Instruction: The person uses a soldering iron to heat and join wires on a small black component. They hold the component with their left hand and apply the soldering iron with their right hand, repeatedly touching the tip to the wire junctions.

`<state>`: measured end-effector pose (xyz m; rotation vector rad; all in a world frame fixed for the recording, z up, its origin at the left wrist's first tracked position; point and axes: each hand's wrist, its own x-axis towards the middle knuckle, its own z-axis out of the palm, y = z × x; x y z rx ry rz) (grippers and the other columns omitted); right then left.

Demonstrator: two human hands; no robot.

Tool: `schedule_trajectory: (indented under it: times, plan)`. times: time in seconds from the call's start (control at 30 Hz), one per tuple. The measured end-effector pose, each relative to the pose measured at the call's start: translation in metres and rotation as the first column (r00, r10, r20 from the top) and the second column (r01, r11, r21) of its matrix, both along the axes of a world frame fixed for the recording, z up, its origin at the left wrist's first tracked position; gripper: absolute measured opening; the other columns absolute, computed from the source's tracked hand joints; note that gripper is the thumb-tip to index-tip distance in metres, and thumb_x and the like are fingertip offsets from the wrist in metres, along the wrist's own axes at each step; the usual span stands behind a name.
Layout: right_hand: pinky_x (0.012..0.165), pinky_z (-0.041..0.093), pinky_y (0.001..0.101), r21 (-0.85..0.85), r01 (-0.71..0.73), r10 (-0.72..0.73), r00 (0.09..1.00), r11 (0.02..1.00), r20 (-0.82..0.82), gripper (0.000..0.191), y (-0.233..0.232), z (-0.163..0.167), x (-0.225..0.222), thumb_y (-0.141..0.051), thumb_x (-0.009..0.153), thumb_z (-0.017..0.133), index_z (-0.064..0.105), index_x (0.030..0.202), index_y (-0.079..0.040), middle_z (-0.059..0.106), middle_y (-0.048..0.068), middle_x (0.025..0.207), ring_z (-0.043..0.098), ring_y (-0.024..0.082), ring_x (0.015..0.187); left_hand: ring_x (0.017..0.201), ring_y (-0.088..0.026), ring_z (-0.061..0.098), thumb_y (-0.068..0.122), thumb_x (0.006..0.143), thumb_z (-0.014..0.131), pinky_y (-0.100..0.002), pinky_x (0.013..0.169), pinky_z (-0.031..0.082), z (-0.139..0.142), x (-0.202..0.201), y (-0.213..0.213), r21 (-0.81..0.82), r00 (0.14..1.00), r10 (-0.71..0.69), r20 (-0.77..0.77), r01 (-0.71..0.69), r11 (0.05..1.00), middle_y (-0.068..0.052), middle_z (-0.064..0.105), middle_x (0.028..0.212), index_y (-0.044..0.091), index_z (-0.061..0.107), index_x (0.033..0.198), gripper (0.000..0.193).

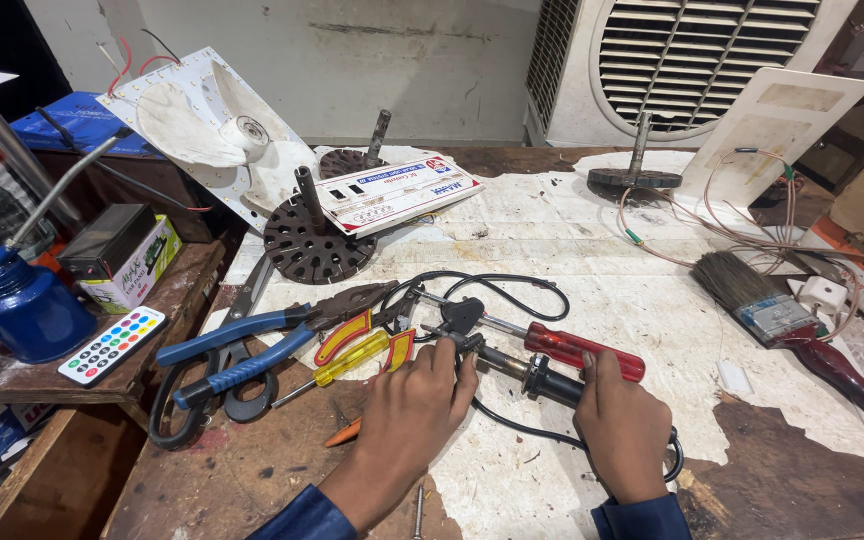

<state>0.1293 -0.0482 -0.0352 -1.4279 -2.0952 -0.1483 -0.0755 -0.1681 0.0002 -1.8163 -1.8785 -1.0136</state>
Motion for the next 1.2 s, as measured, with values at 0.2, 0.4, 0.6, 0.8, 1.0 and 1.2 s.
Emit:
schedule_trajectory:
  times: [0.2,0.4,0.6,0.8,1.0,1.2]
  plan:
    - [0.049,0.045,0.0505,0.016,-0.008,0.008,1.000,1.000,-0.006,0.026,0.0000,-0.0010,0.0004,-0.030,0.103,0.051,0.057,0.089,-0.009,0.063,0.016,0.053,0.064,0.038,0.050,0.041,-0.025,0.065,0.020,0.099,0.064,-0.038,0.035,0.051,0.0015,-0.0007,-0.0012,-0.027,1.000,-0.019,0.015,0.020,0.999,-0.013,0.064,0.059,0.001,0.060,0.085,0.024]
    - [0.049,0.045,0.0505,0.008,-0.005,0.005,1.000,1.000,-0.002,0.026,0.0001,-0.0016,0.0005,-0.030,0.103,0.051,0.057,0.089,-0.009,0.062,0.016,0.053,0.064,0.038,0.050,0.043,-0.026,0.065,0.022,0.100,0.065,-0.038,0.036,0.051,0.0014,-0.0016,-0.0024,-0.004,0.999,-0.031,0.025,0.031,1.000,-0.013,0.063,0.058,0.002,0.060,0.083,0.026]
    - [0.049,0.045,0.0508,0.013,-0.009,0.009,1.000,1.000,-0.004,0.025,0.0003,-0.0016,0.0009,-0.030,0.103,0.051,0.057,0.090,-0.009,0.062,0.016,0.053,0.064,0.038,0.050,0.043,-0.026,0.066,0.022,0.101,0.063,-0.038,0.036,0.051,0.0016,-0.0016,-0.0002,-0.097,0.996,-0.031,0.082,0.039,0.995,-0.014,0.064,0.058,0.001,0.062,0.088,0.025]
    - [0.049,0.045,0.0505,-0.001,-0.011,0.011,1.000,1.000,-0.014,0.026,-0.0011,-0.0003,0.0006,-0.030,0.103,0.051,0.057,0.089,-0.009,0.062,0.016,0.054,0.064,0.038,0.051,0.042,-0.028,0.066,0.022,0.099,0.063,-0.040,0.036,0.051,0.0016,-0.0011,-0.0009,-0.106,0.995,-0.034,0.094,0.043,0.993,-0.015,0.065,0.057,0.000,0.064,0.090,0.025]
    - [0.050,0.045,0.0514,-0.003,-0.005,0.005,1.000,1.000,-0.010,0.026,-0.0005,0.0001,0.0005,-0.030,0.103,0.051,0.057,0.089,-0.009,0.063,0.017,0.055,0.064,0.039,0.052,0.043,-0.028,0.066,0.023,0.100,0.062,-0.039,0.036,0.051,0.0027,-0.0008,-0.0008,-0.076,0.995,-0.038,0.089,0.045,0.996,-0.015,0.065,0.059,0.000,0.063,0.091,0.024]
    - [0.050,0.045,0.0514,0.001,-0.007,0.007,1.000,1.000,-0.014,0.026,-0.0007,-0.0016,0.0008,-0.030,0.103,0.051,0.057,0.089,-0.010,0.063,0.017,0.054,0.064,0.039,0.052,0.044,-0.028,0.066,0.025,0.101,0.062,-0.041,0.037,0.050,0.0040,0.0008,-0.0025,-0.087,0.997,-0.010,0.082,0.017,0.996,-0.014,0.064,0.059,0.002,0.062,0.087,0.027]
